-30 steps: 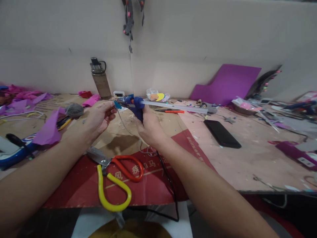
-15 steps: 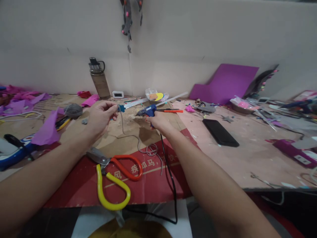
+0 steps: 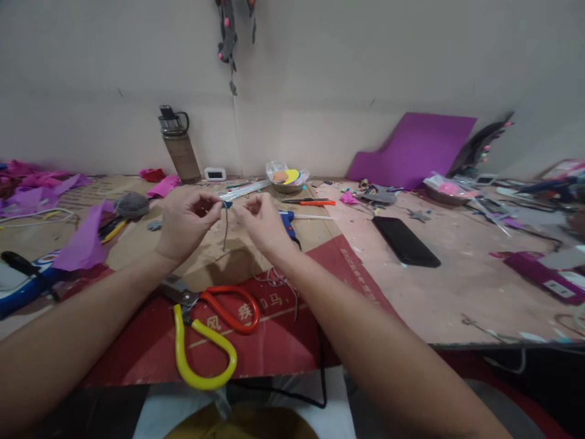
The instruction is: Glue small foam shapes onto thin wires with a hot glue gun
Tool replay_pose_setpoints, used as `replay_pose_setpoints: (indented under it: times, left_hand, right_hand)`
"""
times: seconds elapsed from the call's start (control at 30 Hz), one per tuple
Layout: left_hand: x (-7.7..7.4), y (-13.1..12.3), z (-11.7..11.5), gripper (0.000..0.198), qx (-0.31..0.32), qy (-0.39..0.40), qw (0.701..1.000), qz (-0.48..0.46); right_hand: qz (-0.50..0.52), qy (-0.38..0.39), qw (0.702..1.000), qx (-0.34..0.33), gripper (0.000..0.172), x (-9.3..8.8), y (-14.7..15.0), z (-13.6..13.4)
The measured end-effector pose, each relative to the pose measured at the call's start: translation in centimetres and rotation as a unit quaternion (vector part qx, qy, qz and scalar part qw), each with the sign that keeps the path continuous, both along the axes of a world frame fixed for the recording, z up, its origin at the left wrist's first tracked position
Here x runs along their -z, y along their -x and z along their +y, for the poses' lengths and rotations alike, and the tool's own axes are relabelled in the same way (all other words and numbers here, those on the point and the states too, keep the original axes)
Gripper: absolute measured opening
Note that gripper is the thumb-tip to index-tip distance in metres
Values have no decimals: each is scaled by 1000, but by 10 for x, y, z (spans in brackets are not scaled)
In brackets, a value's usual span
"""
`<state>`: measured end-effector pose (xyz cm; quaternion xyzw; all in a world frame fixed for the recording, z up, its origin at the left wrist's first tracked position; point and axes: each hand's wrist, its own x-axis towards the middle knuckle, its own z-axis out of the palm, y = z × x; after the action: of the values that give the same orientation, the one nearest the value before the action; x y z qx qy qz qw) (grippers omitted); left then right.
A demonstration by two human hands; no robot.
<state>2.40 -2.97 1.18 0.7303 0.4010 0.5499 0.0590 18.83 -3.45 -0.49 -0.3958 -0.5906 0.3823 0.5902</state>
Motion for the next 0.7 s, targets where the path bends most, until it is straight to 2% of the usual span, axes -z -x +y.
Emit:
replay_pose_setpoints:
  times: [0.07,0.13,0.2,0.27,0.4,0.53,0.7]
  left_hand:
    - [0,0,-2,5,-16,-45,998,43]
    - [0,-1,-3,5,-26,-56,996,59]
    - [0,-3,-3,3,-34,-38,997,51]
    - [1,-5,-4,4,-31,15,999,23]
    - [4,-9,-5,11,23,119,992,-44]
    - [4,-13,-8,12,64,142,984,-84]
    - [3,-16,-10,12,82,165,976,-114]
  right_hand:
    - [116,62,986,-103,41,2,13,-6]
    - [156,96,973,-138,46,3,18,-10]
    - [128,88,981,-115,40,2,17,-11]
    - [66,48,994,-68,26,0,12,-10]
    - [-44,-38,998,13,7,-3,4,-8]
    - [-91,-81,991,49,6,-5,1,-10]
    - [-105,-86,989,62,10,-5,2,-12]
